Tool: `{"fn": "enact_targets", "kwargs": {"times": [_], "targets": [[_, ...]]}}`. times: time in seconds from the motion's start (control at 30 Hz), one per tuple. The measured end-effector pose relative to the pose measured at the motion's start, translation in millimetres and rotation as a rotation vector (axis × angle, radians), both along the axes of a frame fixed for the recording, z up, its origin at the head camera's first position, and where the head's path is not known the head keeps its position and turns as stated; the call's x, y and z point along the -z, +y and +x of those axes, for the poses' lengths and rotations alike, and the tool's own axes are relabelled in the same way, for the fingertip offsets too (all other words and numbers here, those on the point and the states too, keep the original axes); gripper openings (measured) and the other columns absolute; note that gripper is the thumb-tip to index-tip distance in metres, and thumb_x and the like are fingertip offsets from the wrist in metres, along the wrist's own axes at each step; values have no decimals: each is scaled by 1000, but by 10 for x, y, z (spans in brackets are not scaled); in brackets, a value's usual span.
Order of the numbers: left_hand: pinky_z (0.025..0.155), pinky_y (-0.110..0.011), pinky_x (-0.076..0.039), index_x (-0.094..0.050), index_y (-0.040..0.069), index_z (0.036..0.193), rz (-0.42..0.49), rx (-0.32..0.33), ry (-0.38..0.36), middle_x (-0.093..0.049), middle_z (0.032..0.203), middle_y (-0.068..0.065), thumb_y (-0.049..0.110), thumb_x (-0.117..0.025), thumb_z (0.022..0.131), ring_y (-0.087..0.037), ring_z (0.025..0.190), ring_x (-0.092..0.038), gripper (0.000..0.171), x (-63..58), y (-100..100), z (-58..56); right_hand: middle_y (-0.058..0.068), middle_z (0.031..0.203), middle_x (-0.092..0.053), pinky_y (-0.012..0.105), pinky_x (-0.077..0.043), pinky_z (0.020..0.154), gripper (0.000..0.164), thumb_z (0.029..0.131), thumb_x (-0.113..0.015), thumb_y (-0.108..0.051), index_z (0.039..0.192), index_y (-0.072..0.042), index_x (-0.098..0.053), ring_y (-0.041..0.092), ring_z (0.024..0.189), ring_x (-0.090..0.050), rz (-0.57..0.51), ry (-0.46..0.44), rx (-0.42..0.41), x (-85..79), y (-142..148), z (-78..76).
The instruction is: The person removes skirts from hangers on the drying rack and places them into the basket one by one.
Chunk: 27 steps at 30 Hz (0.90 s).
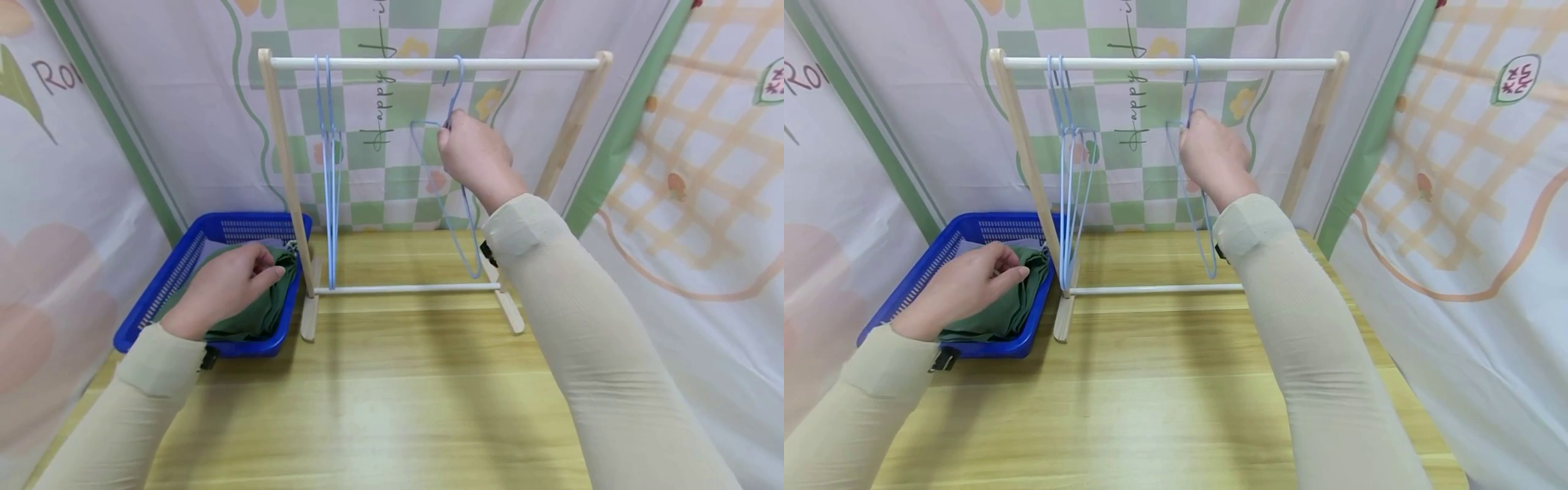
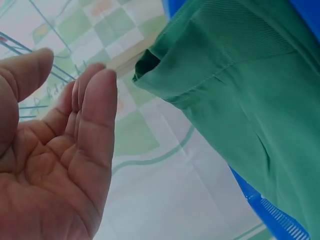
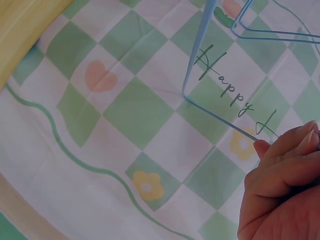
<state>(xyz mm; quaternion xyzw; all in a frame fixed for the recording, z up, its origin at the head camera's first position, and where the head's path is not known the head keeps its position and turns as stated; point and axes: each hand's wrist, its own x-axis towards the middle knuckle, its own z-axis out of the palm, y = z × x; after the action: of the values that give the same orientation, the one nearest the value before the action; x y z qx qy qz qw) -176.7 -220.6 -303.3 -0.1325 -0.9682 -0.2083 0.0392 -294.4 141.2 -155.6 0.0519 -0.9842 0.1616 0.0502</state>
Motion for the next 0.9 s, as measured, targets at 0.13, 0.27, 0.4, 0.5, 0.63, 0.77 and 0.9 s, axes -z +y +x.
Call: {"fn": "enact_targets", "kwargs": {"times": [0.13,0.27,0.4,0.5,0.63,0.77,0.9], "targets": [[74,-45,-53,-64,4,115,30,-27,58,-70,101,-12,35,-60,107,-24,81,-63,33,-23,44,0,9,112,-66,42,-48,77,53,113,-22,-42,140,-7,-51,29,94,-63,-74,-6,-9,28,13,-1],[79,-51,-55,-64,0,123,64,-53,100,-70,109,-18,35,-60,107,-31,92,-67,38,-62,65,-17,8,102,-66,38,-48,75,52,113,-26,-46,136,-8,-54,26,87,-61,-184,-10,-21,67,41,-5],[91,-59,-53,-58,-5,137,99,-63,100,-65,126,-25,36,-58,108,-41,109,-65,50,-116,65,-34,7,93,-63,31,-49,64,52,111,-34,-49,140,-11,-53,20,73,-57,-357,-32,-25,121,84,-20],[100,-64,-49,-51,-6,146,102,-65,97,-59,138,-29,38,-57,108,-46,122,-59,58,-150,43,-47,5,89,-61,26,-46,54,53,110,-40,-50,145,-12,-51,16,64,-53,-509,-66,-24,142,102,-16],[106,-66,-43,-46,-6,150,91,-66,107,-54,145,-30,41,-56,108,-48,131,-52,64,-168,13,-70,3,90,-61,24,-43,52,58,108,-45,-54,149,-12,-49,13,61,-51,-647,-109,-12,160,114,15],[110,-67,-40,-44,-8,152,85,-66,124,-51,148,-31,41,-57,108,-51,136,-48,66,-173,-11,-89,1,94,-62,24,-44,54,64,106,-46,-59,152,-14,-48,13,62,-53,-710,-119,9,180,126,53],[111,-70,-38,-42,-8,152,67,-75,151,-49,149,-34,40,-59,107,-54,137,-46,68,-178,-29,-109,2,99,-63,24,-44,56,67,104,-45,-65,149,-15,-49,14,67,-54,-791,-100,24,209,151,81]]}}
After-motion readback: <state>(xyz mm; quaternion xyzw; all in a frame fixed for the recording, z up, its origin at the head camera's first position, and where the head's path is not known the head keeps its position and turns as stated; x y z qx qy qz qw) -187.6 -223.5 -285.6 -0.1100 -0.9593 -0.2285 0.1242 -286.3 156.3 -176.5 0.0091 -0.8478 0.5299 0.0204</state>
